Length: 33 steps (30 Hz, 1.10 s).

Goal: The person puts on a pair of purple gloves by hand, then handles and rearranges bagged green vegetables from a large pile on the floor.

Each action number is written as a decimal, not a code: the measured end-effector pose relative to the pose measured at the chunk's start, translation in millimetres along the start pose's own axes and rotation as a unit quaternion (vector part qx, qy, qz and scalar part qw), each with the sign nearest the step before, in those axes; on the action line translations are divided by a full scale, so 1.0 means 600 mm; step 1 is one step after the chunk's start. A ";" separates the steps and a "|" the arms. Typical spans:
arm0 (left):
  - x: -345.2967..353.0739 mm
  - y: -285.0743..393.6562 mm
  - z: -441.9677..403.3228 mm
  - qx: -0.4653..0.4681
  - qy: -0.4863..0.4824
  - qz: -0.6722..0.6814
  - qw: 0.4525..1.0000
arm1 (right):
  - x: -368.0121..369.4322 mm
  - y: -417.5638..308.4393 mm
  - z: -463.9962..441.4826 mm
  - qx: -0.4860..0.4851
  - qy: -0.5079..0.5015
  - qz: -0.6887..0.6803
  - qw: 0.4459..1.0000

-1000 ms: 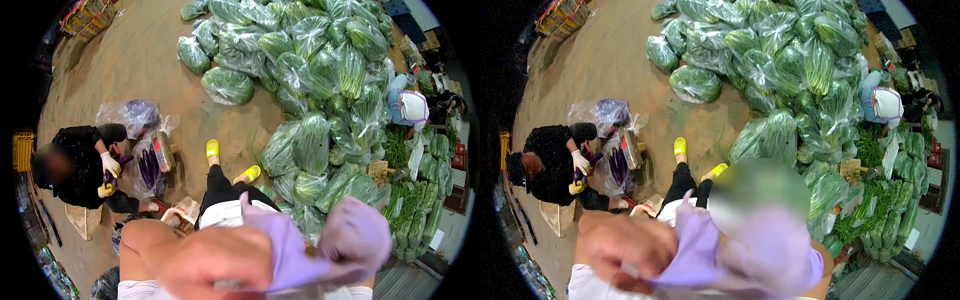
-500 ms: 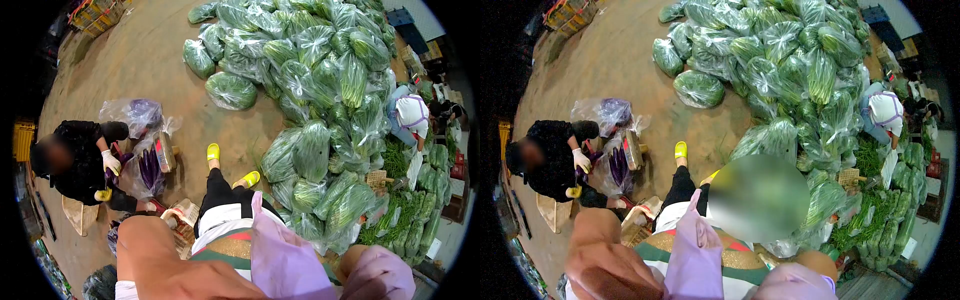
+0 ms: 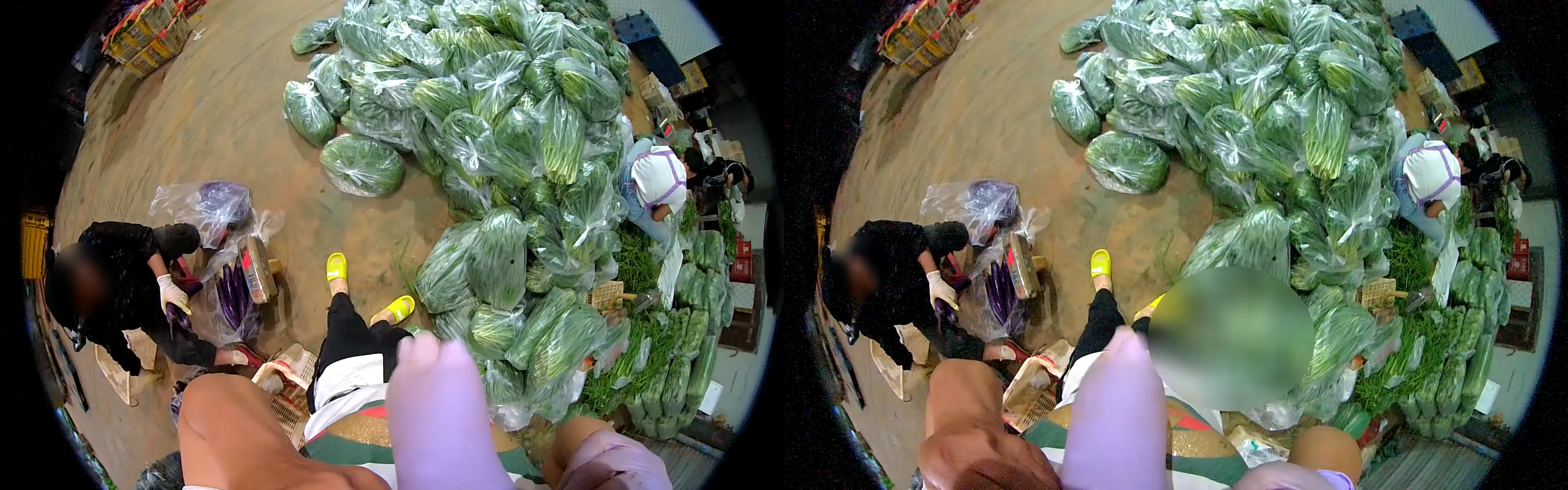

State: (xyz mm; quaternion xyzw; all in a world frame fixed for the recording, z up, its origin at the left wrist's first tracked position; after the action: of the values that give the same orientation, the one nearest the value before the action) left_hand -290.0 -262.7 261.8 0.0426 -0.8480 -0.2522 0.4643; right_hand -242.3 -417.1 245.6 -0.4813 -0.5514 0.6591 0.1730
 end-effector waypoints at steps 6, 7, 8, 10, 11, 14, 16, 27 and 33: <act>-0.018 -0.010 -0.013 -0.052 -0.017 -0.019 0.998 | -0.008 0.022 0.001 0.054 0.025 0.056 0.997; -0.021 -0.012 -0.014 -0.048 -0.015 -0.014 0.999 | -0.008 0.026 0.000 0.062 0.027 0.063 0.996; -0.027 -0.012 -0.018 -0.049 -0.012 -0.012 0.999 | -0.009 0.028 0.001 0.068 0.029 0.071 0.995; -0.034 -0.018 -0.026 -0.084 -0.028 0.049 0.995 | -0.012 0.033 0.000 0.083 0.032 0.084 0.992; -0.036 -0.018 -0.025 -0.084 -0.026 0.051 0.995 | -0.013 0.036 0.000 0.090 0.034 0.089 0.991; -0.033 -0.024 -0.005 -0.093 -0.011 0.061 0.994 | -0.015 0.040 -0.001 0.111 0.038 0.110 0.987; -0.044 -0.030 0.028 -0.053 0.093 0.017 0.994 | -0.016 0.043 -0.003 0.128 0.042 0.132 0.982; -0.237 0.011 -0.122 -0.108 0.263 -0.322 0.903 | -0.051 0.026 -0.155 0.057 0.096 0.091 0.990; -0.259 0.107 -0.224 -0.062 0.281 -0.446 0.848 | -0.062 -0.042 -0.239 -0.007 0.071 0.082 0.994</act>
State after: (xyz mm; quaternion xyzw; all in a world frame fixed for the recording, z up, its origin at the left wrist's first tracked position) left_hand -83.1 -211.4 232.4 0.4563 -0.5539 -0.4611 0.5219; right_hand -113.8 -357.0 294.8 -0.5718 -0.5008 0.6313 0.1543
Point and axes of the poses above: each hand's wrist, its own z-axis away from the middle knuckle, its own x-axis out of the palm, y = z × x, the point moved 6 cm from there along -z, towards the middle knuckle, and after that the axes turned 13 degrees about z, right-handed, at the moved point
